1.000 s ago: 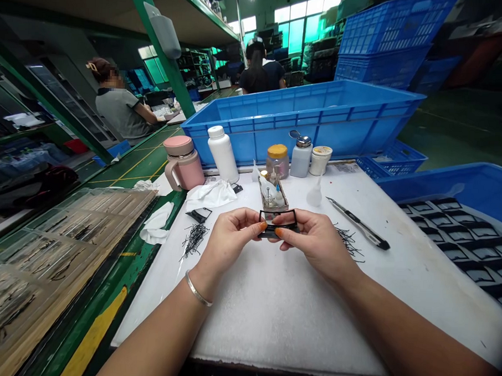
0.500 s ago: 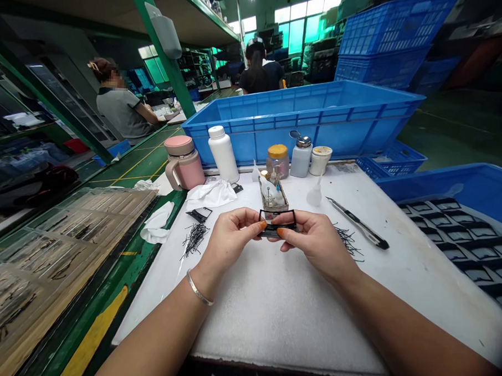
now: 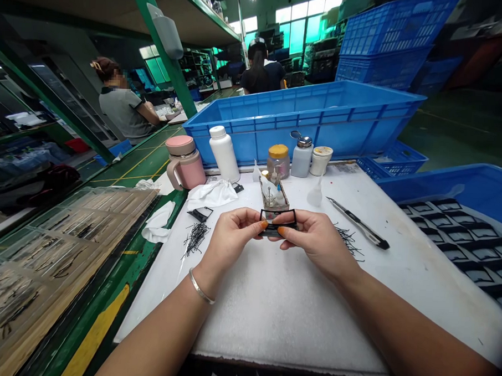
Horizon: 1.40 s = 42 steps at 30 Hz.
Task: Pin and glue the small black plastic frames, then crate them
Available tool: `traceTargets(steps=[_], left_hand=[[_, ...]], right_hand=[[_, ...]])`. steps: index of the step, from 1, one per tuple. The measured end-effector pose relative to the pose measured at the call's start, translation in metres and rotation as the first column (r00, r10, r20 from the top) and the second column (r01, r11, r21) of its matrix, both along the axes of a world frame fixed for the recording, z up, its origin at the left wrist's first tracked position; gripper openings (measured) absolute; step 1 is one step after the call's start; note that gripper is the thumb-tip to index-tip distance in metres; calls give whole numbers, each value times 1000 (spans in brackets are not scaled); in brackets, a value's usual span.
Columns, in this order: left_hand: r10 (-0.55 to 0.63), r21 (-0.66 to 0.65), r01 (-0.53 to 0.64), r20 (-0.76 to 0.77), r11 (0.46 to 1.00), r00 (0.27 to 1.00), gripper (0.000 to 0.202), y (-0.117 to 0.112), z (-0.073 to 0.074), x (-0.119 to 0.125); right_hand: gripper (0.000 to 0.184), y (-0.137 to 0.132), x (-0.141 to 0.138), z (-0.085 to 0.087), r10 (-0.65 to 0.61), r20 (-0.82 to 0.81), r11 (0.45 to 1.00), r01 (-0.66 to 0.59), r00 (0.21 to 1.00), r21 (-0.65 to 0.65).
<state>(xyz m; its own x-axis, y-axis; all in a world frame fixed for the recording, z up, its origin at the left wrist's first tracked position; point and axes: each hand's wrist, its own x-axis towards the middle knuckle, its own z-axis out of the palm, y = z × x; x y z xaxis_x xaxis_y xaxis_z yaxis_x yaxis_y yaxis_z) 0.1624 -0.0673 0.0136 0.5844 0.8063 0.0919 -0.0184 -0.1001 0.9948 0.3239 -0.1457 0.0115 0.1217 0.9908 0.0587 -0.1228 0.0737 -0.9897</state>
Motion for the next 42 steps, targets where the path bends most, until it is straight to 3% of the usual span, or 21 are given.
traceTargets(steps=[10,25,42], left_hand=[[10,-144,-6,28,990,1000,16,6,-6,-4],[7,-142,-3,29,990,1000,17,2,-5,0],[-20,-73,19,-10,997,1000,20,-2,-4,4]], right_hand=[[22,-2,8,1,17,59,997,-13,998,-76],[20,-1,0,3,-77,67,994,82,995,-70],[26,1,-4,-1,-35,5,995,36,999,-92]])
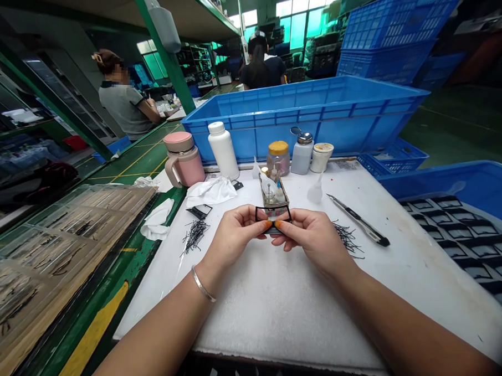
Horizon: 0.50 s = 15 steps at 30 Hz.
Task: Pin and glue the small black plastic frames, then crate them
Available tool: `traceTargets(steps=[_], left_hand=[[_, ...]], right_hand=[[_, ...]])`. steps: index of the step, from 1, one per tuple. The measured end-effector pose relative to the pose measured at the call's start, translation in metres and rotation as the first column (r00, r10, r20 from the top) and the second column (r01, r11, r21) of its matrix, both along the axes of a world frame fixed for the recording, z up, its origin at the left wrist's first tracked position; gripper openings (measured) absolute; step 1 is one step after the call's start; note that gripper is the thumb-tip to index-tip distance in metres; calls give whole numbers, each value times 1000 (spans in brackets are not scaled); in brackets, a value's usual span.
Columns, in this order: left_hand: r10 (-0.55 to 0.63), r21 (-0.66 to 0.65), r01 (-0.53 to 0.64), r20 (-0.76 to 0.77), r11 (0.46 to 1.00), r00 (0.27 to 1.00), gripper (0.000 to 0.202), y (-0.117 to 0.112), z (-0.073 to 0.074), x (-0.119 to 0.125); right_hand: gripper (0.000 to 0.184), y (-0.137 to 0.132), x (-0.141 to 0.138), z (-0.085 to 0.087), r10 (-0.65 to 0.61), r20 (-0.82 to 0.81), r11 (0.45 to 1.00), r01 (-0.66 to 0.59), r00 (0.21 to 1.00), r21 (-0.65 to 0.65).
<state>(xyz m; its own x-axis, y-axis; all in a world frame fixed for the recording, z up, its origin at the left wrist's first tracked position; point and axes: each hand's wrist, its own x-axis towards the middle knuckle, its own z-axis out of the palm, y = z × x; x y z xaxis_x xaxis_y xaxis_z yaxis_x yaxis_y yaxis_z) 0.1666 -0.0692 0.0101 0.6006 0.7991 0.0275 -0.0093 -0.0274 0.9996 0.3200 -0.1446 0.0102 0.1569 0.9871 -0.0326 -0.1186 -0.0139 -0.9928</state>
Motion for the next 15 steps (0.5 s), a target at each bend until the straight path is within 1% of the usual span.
traceTargets(steps=[7,11,15], left_hand=[[12,15,-13,22,1000,1000,18,4,-3,-1],[13,20,-13,24,1000,1000,18,5,-3,-2],[13,18,-13,22,1000,1000,18,4,1,-3]], right_hand=[[33,1,3,-4,58,-61,998,-58,996,0],[32,1,3,-4,77,-40,997,-76,996,27],[32,0,3,-2,97,-21,994,-96,995,46]])
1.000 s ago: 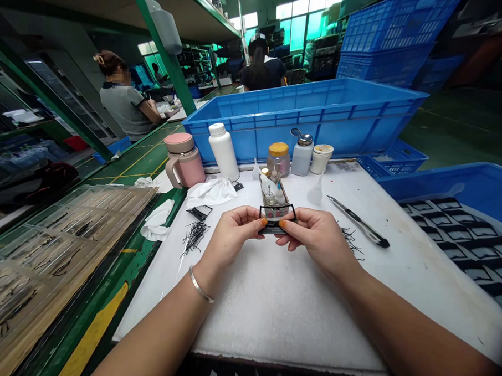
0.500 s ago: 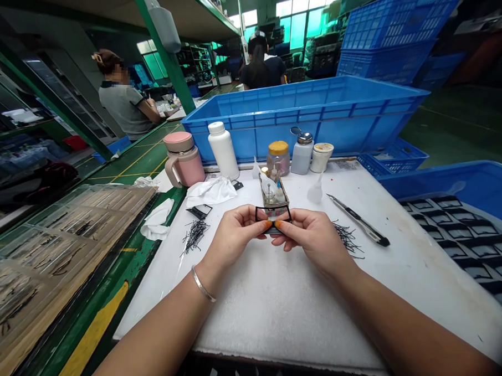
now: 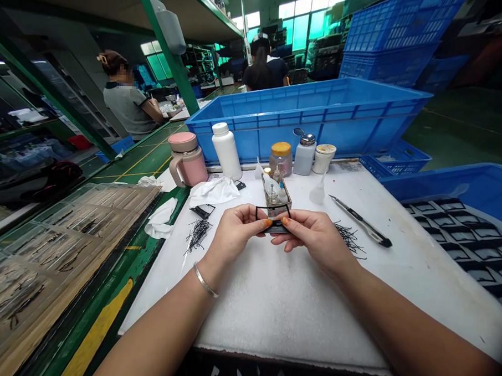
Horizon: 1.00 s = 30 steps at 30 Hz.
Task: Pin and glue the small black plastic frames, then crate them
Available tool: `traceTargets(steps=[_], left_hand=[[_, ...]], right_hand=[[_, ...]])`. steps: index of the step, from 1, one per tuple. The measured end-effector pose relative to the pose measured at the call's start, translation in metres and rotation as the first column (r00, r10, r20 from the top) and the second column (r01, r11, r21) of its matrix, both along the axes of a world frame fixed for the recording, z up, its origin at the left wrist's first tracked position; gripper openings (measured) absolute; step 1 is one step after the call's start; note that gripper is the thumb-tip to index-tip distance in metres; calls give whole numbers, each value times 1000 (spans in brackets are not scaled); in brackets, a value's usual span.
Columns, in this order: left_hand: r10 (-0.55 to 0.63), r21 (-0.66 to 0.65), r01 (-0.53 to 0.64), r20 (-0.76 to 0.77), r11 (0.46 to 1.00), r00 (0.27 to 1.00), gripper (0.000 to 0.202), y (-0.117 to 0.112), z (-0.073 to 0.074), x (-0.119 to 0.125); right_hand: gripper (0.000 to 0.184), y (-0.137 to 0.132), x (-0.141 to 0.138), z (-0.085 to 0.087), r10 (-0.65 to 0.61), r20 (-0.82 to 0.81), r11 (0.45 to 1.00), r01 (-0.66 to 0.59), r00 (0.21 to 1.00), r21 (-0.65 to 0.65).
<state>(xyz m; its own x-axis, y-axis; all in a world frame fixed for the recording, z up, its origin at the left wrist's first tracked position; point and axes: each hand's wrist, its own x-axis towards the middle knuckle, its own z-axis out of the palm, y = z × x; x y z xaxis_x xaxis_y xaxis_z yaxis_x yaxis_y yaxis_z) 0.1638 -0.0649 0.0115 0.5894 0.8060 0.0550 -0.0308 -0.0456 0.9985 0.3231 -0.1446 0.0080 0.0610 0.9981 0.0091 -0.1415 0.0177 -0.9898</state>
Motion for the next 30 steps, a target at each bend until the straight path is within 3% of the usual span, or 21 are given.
traceTargets(steps=[23,30], left_hand=[[41,8,-41,12,999,999,12,-10,2,8],[42,-39,-41,15,998,999,14,-8,0,7]], right_hand=[[15,-1,-7,0,-175,195,985,172,965,31],[18,0,-1,-1,-76,154,997,79,985,-13]])
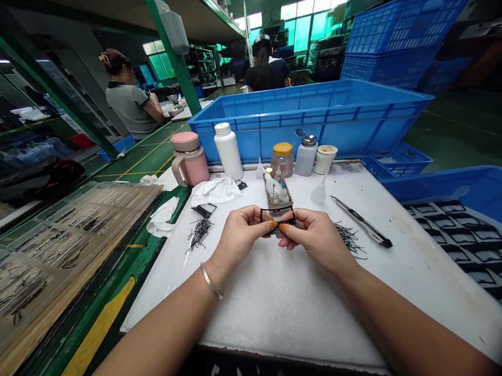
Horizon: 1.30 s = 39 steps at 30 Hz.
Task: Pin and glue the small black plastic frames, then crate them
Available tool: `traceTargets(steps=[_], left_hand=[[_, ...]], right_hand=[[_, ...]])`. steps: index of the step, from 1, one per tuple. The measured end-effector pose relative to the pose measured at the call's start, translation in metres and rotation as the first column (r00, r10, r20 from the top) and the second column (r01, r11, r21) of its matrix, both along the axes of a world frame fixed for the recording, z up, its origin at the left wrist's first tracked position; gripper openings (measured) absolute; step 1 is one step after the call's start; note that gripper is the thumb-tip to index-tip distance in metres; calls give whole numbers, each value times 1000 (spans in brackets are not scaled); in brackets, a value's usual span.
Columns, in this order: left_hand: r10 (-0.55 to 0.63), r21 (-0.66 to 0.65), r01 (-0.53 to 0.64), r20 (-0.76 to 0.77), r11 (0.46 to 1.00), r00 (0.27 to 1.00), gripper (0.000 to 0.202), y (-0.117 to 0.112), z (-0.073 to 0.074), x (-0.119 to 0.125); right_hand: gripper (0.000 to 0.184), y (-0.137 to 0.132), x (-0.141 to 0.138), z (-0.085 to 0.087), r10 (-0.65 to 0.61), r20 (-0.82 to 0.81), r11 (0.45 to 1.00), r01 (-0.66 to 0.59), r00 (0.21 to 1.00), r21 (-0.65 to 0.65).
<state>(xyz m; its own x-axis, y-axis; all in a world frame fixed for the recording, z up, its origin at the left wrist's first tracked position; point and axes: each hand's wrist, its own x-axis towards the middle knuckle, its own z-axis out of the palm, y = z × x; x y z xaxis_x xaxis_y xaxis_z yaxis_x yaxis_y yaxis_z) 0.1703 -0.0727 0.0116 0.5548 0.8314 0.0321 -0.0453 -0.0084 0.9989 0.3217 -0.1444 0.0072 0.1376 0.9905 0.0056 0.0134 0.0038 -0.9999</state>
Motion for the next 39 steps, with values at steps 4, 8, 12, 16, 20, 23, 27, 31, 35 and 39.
traceTargets(steps=[4,8,12,16,20,23,27,31,35,39], left_hand=[[-22,-85,23,3,996,1000,17,5,-4,-2],[-67,-174,68,10,982,998,20,7,-5,-5],[-110,-207,110,10,972,994,20,7,-5,-7],[-134,-183,130,-11,975,991,24,7,-3,-9],[-132,-153,128,-17,980,991,34,11,-2,-13],[-107,-158,104,-9,982,994,37,13,-2,-15],[-95,-169,91,-10,981,995,35,14,-1,-17],[-104,-160,102,-6,982,995,31,11,2,-17],[-113,-151,109,-19,983,993,28,10,4,-15],[-87,-127,84,-25,988,996,25,9,4,-13]], right_hand=[[27,1,8,2,79,-21,997,-79,997,-26],[32,2,15,3,26,2,1000,-26,1000,-8],[34,3,17,1,-16,10,1000,16,1000,3],[33,3,18,-1,-57,22,998,57,998,14],[29,3,21,-1,-108,-21,994,108,994,21],[27,3,23,-1,-121,-69,992,123,990,22],[27,2,24,-1,-119,-109,992,122,987,19],[29,3,23,-2,-111,-113,993,114,987,22],[29,3,22,-1,-99,-104,995,102,990,18],[28,3,20,0,-97,-92,995,99,991,8]])
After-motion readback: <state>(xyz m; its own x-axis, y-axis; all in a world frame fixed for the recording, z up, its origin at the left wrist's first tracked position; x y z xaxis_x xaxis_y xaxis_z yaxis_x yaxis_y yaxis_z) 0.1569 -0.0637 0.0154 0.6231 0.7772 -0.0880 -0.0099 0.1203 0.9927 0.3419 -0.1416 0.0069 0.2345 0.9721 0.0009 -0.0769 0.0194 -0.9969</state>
